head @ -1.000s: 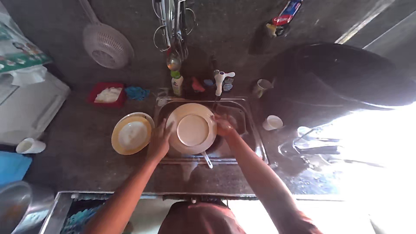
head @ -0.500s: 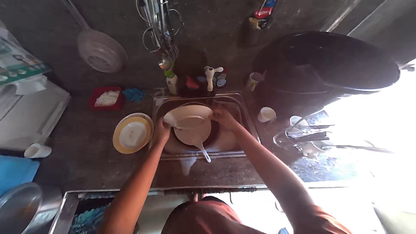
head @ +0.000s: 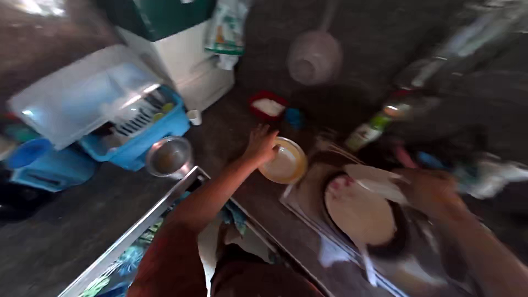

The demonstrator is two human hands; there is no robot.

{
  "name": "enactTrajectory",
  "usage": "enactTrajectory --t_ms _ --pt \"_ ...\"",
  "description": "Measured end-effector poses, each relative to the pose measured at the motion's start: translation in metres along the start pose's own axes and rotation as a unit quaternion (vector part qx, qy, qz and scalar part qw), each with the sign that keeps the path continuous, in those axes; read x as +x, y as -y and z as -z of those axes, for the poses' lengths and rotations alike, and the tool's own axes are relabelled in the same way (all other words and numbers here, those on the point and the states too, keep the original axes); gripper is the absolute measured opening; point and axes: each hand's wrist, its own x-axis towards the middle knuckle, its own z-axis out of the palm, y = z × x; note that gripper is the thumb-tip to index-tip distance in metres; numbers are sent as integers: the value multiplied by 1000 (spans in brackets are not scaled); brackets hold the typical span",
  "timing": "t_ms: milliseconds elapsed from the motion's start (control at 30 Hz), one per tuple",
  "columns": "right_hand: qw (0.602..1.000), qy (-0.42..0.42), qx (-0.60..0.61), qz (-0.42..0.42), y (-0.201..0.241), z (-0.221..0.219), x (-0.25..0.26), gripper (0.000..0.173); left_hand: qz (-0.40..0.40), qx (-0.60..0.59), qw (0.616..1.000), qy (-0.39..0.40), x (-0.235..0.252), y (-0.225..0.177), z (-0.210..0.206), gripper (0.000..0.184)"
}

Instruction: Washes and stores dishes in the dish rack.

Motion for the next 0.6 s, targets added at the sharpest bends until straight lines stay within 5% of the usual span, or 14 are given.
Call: enactTrajectory --t_ms 133,267,367,500,600 --pt "998 -46 48 -22 61 22 56 34 71 83 969 -224 -54 183 125 53" --pt "986 -90 137 19 207 51 101 32 163 194 912 -321 -150 347 212 77" --pt "981 -75 156 84 327 50 131 31 146 254 897 -331 -185 406 256 73" --pt "932 -101 272 218 436 22 166 31 140 255 881 -373 -178 423 338 35" --pt "886 -126 340 288 509 9 190 26 195 241 876 -369 -155 449 415 36"
